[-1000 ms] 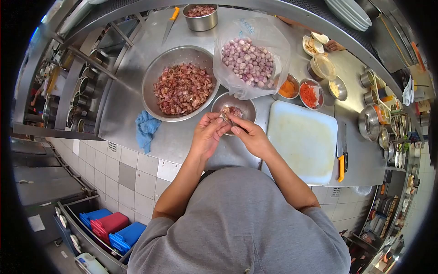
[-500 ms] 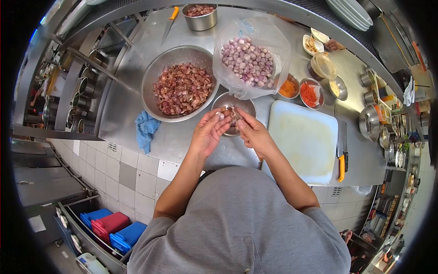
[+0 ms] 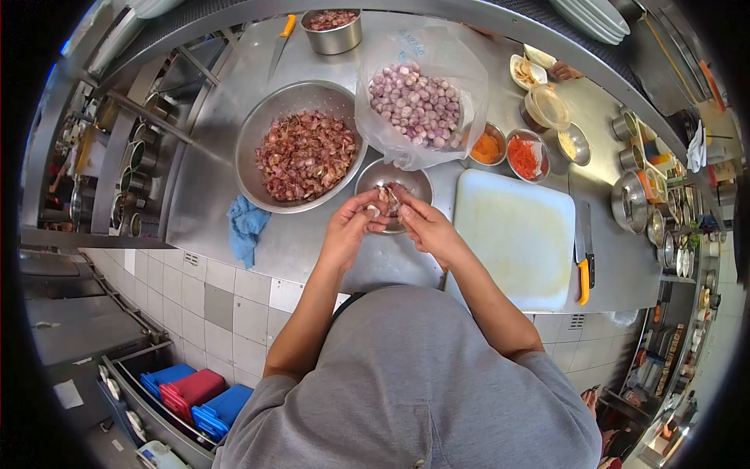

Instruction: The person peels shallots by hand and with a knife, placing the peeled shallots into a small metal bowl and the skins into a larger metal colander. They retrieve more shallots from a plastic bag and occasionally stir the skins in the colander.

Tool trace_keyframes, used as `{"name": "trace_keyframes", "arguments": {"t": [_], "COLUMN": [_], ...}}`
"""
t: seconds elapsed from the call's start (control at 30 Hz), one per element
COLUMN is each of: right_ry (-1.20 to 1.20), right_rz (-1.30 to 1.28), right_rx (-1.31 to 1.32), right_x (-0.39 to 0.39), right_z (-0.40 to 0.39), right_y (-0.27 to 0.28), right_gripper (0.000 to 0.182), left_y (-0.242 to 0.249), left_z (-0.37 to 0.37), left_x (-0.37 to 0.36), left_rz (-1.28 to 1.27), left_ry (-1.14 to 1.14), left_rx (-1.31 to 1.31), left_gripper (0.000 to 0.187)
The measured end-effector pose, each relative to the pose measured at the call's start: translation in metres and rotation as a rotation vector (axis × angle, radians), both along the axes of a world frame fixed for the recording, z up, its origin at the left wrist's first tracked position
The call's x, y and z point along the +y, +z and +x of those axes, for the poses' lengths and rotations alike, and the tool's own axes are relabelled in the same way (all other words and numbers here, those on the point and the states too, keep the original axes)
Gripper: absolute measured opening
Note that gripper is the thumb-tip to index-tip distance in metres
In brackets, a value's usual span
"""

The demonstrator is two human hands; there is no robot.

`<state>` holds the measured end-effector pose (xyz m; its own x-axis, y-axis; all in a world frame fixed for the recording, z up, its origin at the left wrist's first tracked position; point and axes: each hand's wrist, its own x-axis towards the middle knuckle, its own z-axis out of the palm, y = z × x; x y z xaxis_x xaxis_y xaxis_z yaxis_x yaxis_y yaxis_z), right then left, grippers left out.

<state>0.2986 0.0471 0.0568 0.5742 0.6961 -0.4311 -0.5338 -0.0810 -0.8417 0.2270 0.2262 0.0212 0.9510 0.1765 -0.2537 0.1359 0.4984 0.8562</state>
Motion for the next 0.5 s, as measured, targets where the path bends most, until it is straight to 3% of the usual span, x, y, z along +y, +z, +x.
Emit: {"name": "trace_keyframes", "arguments": {"t": [0.23, 0.33, 0.5], "right_ry": [0.010, -0.031, -0.069], "right_rz": [-0.036, -0.109, 0.021], "right_rx": [0.129, 0.054, 0.220], "right_x": [-0.001, -0.003, -0.011], "right_z": [0.008, 0.008, 0.006], "right_y": [-0.018, -0.018, -0.020], "right_gripper": [0.047, 0.050, 0.050], "left_y": [0.004, 0.000, 0.005], "left_z": [-0.003, -0.002, -0.008], "left_x": [0.000, -0.001, 0.000], "left_rz": [0.063, 0.095, 0.142], "left_ry": [-0.096, 0.019, -0.165], "left_rx": [0.079, 0.069, 0.014], "left_gripper": [0.036, 0.033, 0.021]}}
